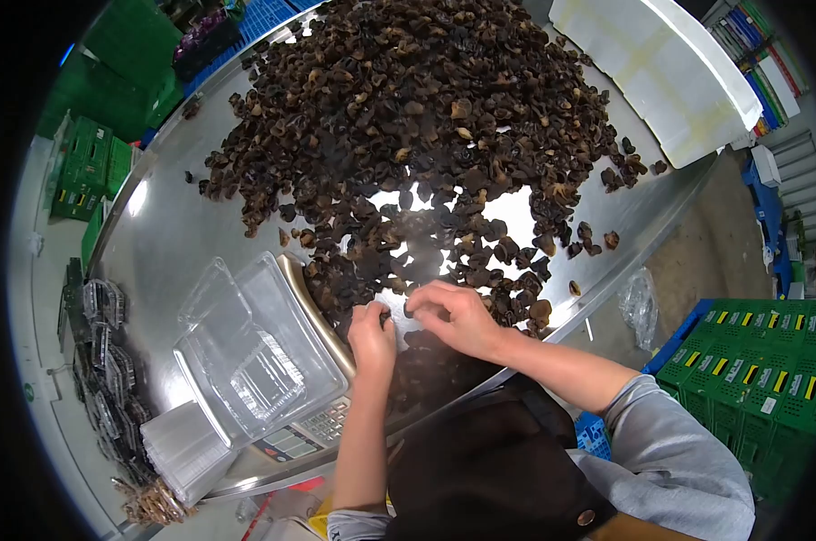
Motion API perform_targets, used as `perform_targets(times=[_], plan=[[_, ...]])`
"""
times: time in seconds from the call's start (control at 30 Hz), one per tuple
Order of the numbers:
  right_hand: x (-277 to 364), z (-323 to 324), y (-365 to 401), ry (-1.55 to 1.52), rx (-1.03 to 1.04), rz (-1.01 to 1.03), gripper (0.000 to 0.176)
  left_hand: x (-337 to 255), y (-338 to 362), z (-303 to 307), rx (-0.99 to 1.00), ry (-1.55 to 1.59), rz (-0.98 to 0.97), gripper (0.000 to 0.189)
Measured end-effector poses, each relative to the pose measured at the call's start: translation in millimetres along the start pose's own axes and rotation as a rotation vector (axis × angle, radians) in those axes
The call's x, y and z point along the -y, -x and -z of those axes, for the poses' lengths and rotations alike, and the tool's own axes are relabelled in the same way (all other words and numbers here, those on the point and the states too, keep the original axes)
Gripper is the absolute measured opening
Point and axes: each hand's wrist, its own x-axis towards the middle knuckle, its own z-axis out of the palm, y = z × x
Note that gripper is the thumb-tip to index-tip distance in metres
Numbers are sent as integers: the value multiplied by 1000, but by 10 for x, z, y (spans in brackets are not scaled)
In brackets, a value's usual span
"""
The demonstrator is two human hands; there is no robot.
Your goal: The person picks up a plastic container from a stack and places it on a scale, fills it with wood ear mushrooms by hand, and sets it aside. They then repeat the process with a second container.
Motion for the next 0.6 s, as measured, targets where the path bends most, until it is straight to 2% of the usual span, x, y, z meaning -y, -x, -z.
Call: perform_targets(times=[0.03,0.07,0.1,0.17,0.23,0.27,0.3,0.4,0.43,0.47,0.5,0.53,0.57,0.6], plan=[[-5,-57,29,-1,-2,3,19,-6,52,34,-33,189,62,34],[-28,-131,72,-268,-13,-172,19,-45,91,92,-62,379,123,31],[-51,-194,115,-534,-26,-347,20,-141,120,177,-60,380,119,31],[-49,-271,178,-674,1,-482,29,-410,212,380,-60,733,303,28],[128,-261,176,-1131,20,-674,36,-676,260,564,-7,541,22,31],[82,-210,152,-1197,149,-707,39,-753,303,604,82,381,-49,31],[102,-196,157,-1218,78,-762,39,-772,349,567,94,357,-81,34],[-148,57,110,-1401,47,-903,39,-886,284,663,-58,411,-176,38],[-256,232,98,-1465,-22,-879,37,-826,237,694,-107,384,-189,39],[-416,490,13,-1466,-41,-719,33,-725,181,694,-122,401,-179,35],[-395,912,-176,-1368,-31,-477,35,-625,130,690,-56,457,-58,33],[-260,1522,-380,-1651,127,-415,40,-553,74,661,-60,431,5,33],[-104,2028,-605,-1089,-123,-152,53,-506,22,643,-63,403,69,32],[344,2478,-712,-1517,-33,32,63,-505,-41,660,-40,377,109,36]])
